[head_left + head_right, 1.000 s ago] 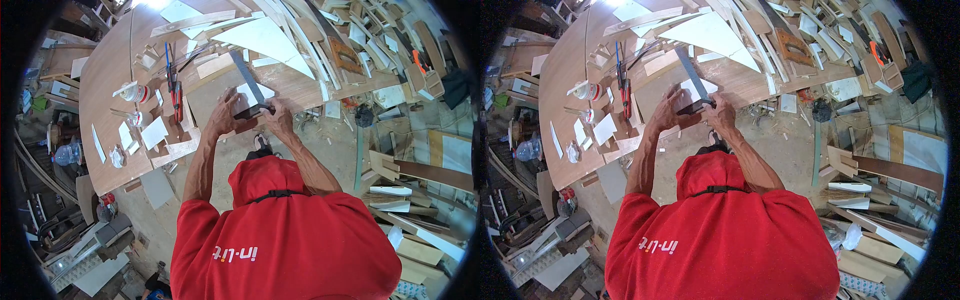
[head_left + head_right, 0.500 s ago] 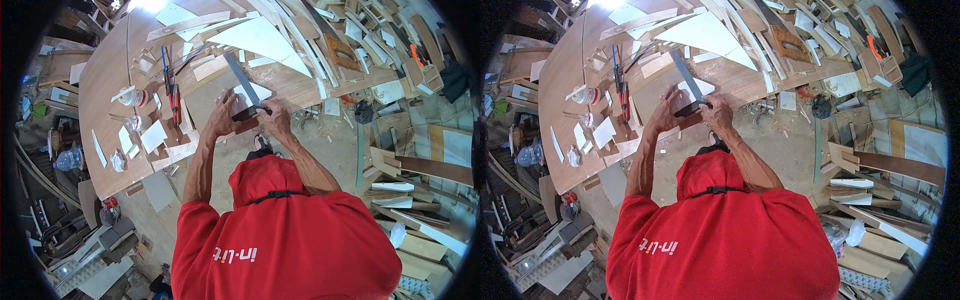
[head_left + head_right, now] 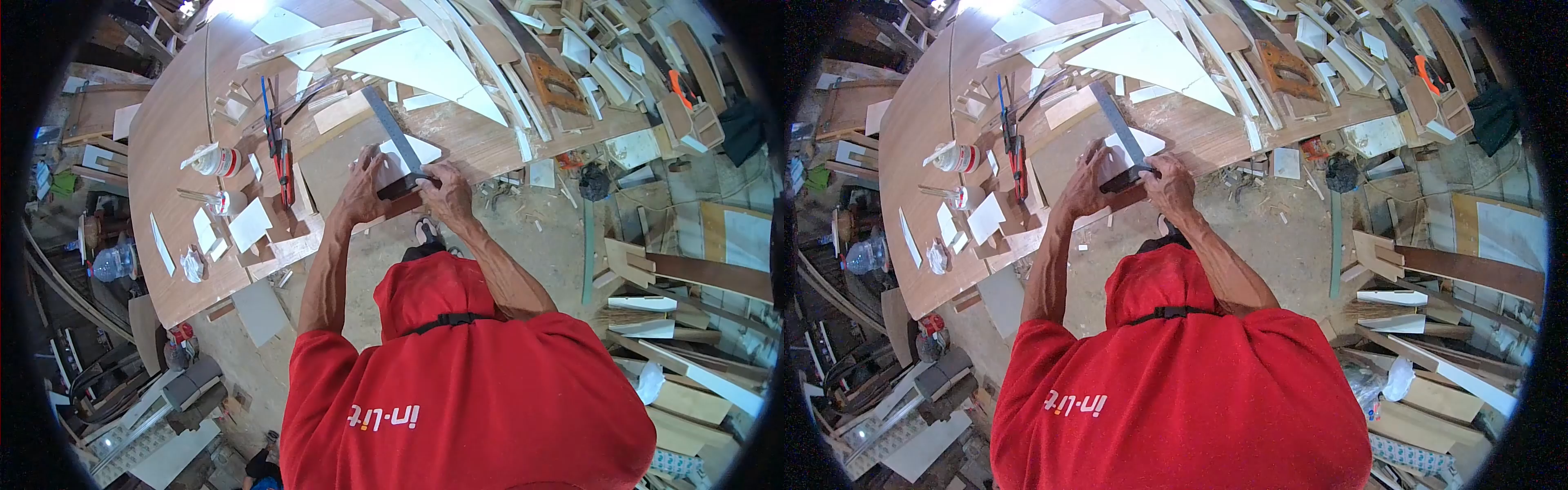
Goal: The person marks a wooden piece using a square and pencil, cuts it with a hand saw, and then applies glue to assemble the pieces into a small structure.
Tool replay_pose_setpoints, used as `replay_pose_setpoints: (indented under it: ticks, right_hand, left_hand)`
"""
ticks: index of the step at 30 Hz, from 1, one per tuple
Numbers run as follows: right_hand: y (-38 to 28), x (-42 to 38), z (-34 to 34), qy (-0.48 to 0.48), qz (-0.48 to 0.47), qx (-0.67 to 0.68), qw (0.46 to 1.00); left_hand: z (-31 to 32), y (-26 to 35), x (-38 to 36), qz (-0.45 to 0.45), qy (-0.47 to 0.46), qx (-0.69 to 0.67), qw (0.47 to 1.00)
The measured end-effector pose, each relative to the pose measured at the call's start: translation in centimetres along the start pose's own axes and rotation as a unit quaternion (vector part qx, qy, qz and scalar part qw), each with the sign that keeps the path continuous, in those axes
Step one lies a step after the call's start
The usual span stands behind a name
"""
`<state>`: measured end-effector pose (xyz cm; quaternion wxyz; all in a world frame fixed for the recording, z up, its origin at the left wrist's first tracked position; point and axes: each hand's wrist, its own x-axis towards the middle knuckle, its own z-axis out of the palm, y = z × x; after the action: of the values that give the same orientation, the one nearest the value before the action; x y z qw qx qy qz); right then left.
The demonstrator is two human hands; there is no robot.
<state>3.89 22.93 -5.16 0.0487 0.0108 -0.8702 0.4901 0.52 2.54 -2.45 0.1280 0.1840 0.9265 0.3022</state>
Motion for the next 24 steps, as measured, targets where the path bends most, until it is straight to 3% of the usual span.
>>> replay_pose_setpoints:
  ticks: [24]
  right_hand:
    - [0.01,-0.03,-0.1,-0.029,0.023,-0.005,0.999]
  left_hand:
    - [0.24,0.67,0.27,-0.033,-0.045,0.034,0.998]
